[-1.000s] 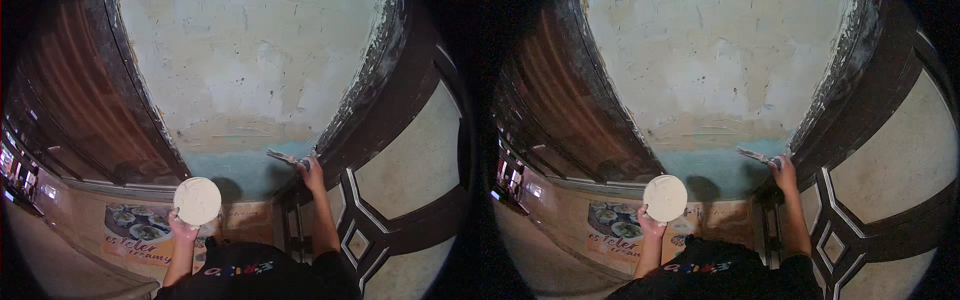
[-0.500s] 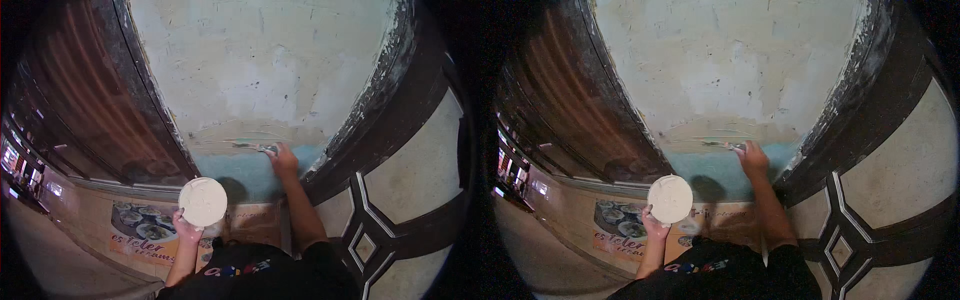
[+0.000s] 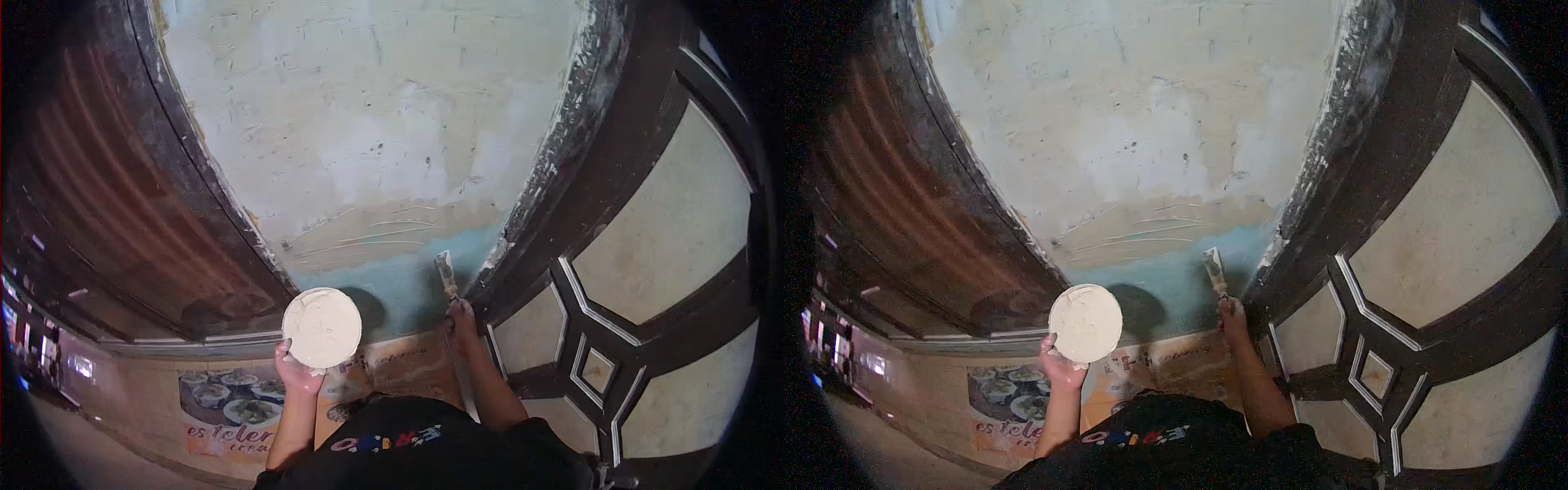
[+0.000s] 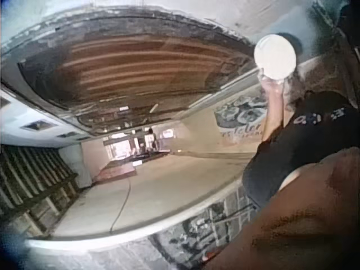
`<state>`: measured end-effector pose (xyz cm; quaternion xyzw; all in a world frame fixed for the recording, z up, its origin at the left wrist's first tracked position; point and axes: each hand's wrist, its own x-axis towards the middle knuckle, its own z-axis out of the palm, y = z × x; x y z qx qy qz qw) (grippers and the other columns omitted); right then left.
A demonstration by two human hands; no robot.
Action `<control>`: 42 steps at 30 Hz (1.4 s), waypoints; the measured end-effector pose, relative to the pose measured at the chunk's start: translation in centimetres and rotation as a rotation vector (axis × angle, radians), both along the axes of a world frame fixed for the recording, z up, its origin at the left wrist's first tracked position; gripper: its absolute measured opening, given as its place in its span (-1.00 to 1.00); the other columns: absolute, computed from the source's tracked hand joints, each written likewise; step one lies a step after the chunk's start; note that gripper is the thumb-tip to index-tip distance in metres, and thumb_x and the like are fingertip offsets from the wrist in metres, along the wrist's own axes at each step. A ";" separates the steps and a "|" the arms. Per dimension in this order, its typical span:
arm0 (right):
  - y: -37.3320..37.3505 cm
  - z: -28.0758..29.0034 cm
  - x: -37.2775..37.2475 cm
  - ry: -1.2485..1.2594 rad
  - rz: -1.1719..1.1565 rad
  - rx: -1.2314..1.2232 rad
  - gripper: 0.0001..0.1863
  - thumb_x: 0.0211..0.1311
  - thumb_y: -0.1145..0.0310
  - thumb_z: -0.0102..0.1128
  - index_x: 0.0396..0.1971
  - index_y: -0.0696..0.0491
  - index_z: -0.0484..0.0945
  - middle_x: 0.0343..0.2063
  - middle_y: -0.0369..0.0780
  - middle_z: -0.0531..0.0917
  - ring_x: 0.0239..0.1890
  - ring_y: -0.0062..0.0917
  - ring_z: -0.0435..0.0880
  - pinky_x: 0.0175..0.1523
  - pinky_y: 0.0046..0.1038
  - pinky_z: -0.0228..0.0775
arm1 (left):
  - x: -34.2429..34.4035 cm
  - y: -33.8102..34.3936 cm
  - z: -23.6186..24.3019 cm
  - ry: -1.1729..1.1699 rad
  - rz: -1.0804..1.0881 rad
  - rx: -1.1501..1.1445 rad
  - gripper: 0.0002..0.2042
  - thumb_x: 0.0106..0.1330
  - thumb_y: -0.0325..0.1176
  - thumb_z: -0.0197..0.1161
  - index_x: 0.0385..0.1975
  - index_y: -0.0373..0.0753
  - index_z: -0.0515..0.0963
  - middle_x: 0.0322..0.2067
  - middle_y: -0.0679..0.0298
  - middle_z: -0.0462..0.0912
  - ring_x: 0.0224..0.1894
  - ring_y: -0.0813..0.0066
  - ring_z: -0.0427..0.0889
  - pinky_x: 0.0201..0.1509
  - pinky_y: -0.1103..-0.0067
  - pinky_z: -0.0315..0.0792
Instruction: The person applies putty or plaster to a wall using a putty knife.
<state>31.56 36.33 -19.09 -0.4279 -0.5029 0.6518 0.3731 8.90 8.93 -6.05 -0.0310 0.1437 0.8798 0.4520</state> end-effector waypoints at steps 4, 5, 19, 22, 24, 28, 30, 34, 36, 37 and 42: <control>2.0 -0.2 0.4 0.147 -0.116 0.072 -0.73 0.32 0.07 0.04 -0.27 -0.04 0.34 -0.54 -0.42 0.37 -0.62 -0.80 0.29 -0.57 -0.70 0.14 | 1.3 1.0 1.1 0.071 -0.090 0.028 -0.43 0.12 -0.24 0.04 0.18 -0.31 0.30 0.15 0.05 0.40 0.15 0.09 0.41 0.26 0.18 0.25; 3.1 -0.1 0.4 0.150 -0.126 0.071 -0.73 0.32 0.07 0.04 -0.27 -0.04 0.34 -0.54 -0.42 0.37 -0.62 -0.80 0.29 -0.57 -0.70 0.14 | 1.9 1.2 1.2 0.059 -0.082 0.023 -0.43 0.11 -0.24 0.05 0.17 -0.31 0.31 0.14 0.07 0.41 0.15 0.10 0.41 0.26 0.19 0.26; 6.8 -4.9 -4.2 -0.639 0.026 0.476 -0.56 0.30 0.16 -0.05 0.01 0.18 0.22 -0.37 0.12 0.58 -0.25 0.10 0.55 -0.15 -0.03 0.34 | 5.7 -0.2 -0.1 0.035 0.021 -0.066 -0.42 0.07 -0.25 0.04 0.17 -0.29 0.31 0.15 0.09 0.41 0.16 0.10 0.40 0.27 0.17 0.23; 5.1 -5.6 -2.9 -0.434 -0.068 0.435 -0.52 0.29 0.13 -0.02 -0.01 0.22 0.23 -0.30 0.15 0.55 -0.22 0.11 0.53 -0.10 -0.02 0.32 | 7.1 0.0 0.2 0.011 0.088 -0.078 -0.42 0.08 -0.25 0.03 0.17 -0.29 0.31 0.15 0.09 0.40 0.17 0.09 0.39 0.28 0.17 0.23; 6.4 -3.3 -3.5 -0.443 -0.082 0.583 -0.51 0.28 0.13 -0.01 0.00 0.23 0.23 -0.30 0.15 0.55 -0.22 0.11 0.53 -0.11 -0.01 0.32 | 7.3 -0.1 -0.6 0.016 0.105 -0.069 -0.43 0.10 -0.25 0.01 0.18 -0.29 0.30 0.16 0.09 0.39 0.18 0.10 0.38 0.28 0.17 0.22; 8.7 5.4 -5.9 -0.625 -0.065 0.669 -0.60 0.24 0.15 0.06 -0.14 0.18 0.31 -0.33 0.09 0.58 -0.25 0.05 0.56 -0.15 -0.03 0.34 | 8.5 0.6 -0.1 0.039 0.098 -0.082 -0.44 0.11 -0.26 0.02 0.17 -0.29 0.31 0.16 0.08 0.39 0.17 0.10 0.39 0.28 0.18 0.23; 9.0 5.3 -5.8 -0.834 -0.006 0.655 -0.61 0.24 0.07 0.04 -0.26 0.13 0.32 -0.35 0.02 0.60 -0.28 -0.03 0.59 -0.15 -0.04 0.37 | 8.7 0.7 -0.4 0.037 0.105 -0.073 -0.44 0.12 -0.26 0.01 0.18 -0.29 0.30 0.17 0.08 0.38 0.18 0.10 0.38 0.28 0.18 0.23; 6.9 -1.7 -2.8 -0.896 0.060 0.586 -0.54 0.25 0.02 0.00 -0.11 0.13 0.32 -0.33 0.03 0.61 -0.30 0.01 0.60 -0.16 -0.02 0.36 | 9.4 1.5 1.1 0.055 0.112 -0.028 -0.42 0.12 -0.26 0.01 0.20 -0.30 0.27 0.17 0.08 0.38 0.17 0.10 0.39 0.27 0.20 0.24; 5.5 -2.6 -1.5 -0.863 0.162 0.456 -0.53 0.25 0.03 0.00 -0.06 0.12 0.32 -0.25 0.04 0.60 -0.27 0.04 0.59 -0.16 0.00 0.36 | 9.5 0.5 0.1 0.086 0.130 -0.054 -0.42 0.11 -0.26 0.02 0.20 -0.30 0.27 0.16 0.09 0.38 0.17 0.10 0.39 0.27 0.21 0.25; 5.8 -2.2 -1.8 -0.862 0.159 0.457 -0.53 0.25 0.03 0.00 -0.06 0.12 0.32 -0.25 0.04 0.60 -0.27 0.04 0.59 -0.16 0.00 0.36 | 9.4 0.5 -0.1 0.067 0.127 -0.080 -0.41 0.10 -0.26 0.02 0.20 -0.30 0.27 0.17 0.08 0.37 0.18 0.11 0.38 0.27 0.20 0.24; 8.0 6.1 -6.1 -0.611 0.006 0.884 -0.56 0.24 0.05 0.00 -0.09 0.12 0.33 -0.26 0.02 0.60 -0.29 0.04 0.58 -0.18 0.00 0.37 | 10.2 1.4 0.3 0.046 0.131 -0.088 -0.44 0.11 -0.24 -0.01 0.17 -0.29 0.32 0.15 0.07 0.40 0.17 0.10 0.40 0.27 0.17 0.24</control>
